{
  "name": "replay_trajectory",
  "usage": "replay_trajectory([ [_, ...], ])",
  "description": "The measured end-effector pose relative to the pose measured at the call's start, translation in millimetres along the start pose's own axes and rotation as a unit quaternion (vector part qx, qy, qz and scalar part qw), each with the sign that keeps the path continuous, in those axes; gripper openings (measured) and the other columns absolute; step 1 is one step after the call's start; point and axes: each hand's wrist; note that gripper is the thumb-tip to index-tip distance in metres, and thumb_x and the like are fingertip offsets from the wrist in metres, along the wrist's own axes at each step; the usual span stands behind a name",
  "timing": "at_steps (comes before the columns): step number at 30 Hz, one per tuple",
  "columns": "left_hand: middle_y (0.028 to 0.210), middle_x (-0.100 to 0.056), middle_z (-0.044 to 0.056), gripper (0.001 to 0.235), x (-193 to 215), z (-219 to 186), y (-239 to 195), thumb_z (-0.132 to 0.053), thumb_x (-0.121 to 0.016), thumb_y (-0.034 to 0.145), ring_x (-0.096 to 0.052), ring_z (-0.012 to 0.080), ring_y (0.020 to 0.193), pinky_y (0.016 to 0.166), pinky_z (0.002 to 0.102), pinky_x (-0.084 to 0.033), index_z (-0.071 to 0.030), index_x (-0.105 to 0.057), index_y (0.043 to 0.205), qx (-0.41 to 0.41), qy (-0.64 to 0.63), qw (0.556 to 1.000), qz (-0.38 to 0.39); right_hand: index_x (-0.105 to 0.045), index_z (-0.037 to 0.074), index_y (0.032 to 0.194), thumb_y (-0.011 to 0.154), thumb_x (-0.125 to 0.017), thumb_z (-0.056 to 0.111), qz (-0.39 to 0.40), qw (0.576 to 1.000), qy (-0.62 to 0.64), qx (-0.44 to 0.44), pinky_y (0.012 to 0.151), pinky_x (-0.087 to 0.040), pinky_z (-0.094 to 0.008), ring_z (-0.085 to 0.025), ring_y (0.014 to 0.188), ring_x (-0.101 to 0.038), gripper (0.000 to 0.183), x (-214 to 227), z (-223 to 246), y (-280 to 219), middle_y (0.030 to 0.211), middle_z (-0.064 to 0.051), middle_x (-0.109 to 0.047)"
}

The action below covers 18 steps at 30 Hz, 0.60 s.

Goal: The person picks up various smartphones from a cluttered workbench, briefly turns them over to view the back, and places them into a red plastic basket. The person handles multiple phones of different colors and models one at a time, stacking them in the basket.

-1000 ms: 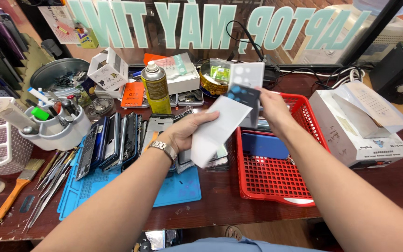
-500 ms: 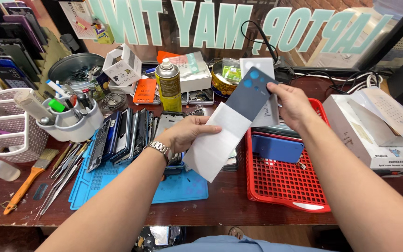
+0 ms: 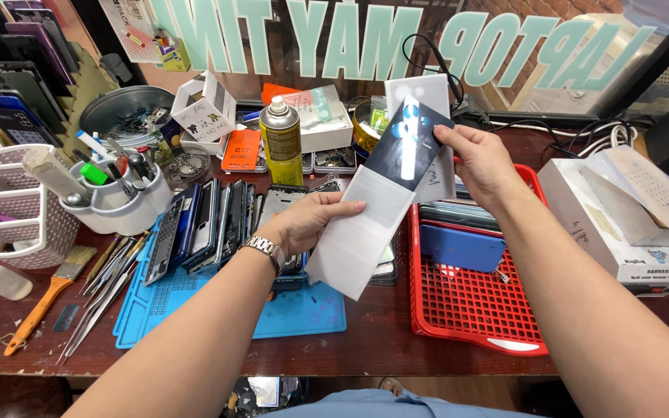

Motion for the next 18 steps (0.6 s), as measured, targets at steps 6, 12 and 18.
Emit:
replay_trajectory([
  [6, 0.112, -0.077, 0.009, 0.034, -3, -6, 16, -0.022, -0.074, 0.089, -0.075, 0.0175, 0.098, 0.089, 0.035, -0.061, -0.005, -0.071, 0.118, -0.025, -0.013, 0.999, 0.016, -0.076, 0.010, 0.092, 0.093, -0.072, 0.028, 0.014, 0.993, -0.115, -0.012, 0.087, -0.053, -0.031, -0.012, 0.083, -0.068, 0.018, -16, 0, -2, 0.089, -0.001, -0.076],
  [12, 0.113, -0.077, 0.014, 0.036, -1, -6, 37, -0.014, -0.074, 0.092, -0.076, 0.0201, 0.098, 0.086, 0.037, -0.065, 0.001, -0.068, 0.125, -0.077, -0.040, 0.987, -0.133, -0.078, 0.008, 0.106, 0.098, -0.068, 0.025, -0.055, 0.978, -0.195, -0.056, 0.091, -0.048, -0.035, -0.017, 0.097, -0.065, 0.021, -16, -11, -6, 0.104, -0.007, -0.077],
  [18, 0.109, -0.074, 0.013, 0.065, 12, 5, 40, 0.004, -0.063, 0.086, -0.073, 0.0170, 0.085, 0.071, 0.033, -0.062, -0.025, -0.048, 0.142, -0.166, 0.018, 0.947, -0.275, -0.051, 0.023, 0.131, 0.088, -0.064, -0.001, -0.119, 0.989, 0.074, -0.054, 0.100, -0.054, -0.045, -0.021, 0.110, -0.066, 0.051, 12, -11, 2, 0.112, -0.010, -0.074],
])
Point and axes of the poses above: each hand's wrist, its own y-axis towards the middle knuckle, its own x-axis out of the back of the hand, z = x × y
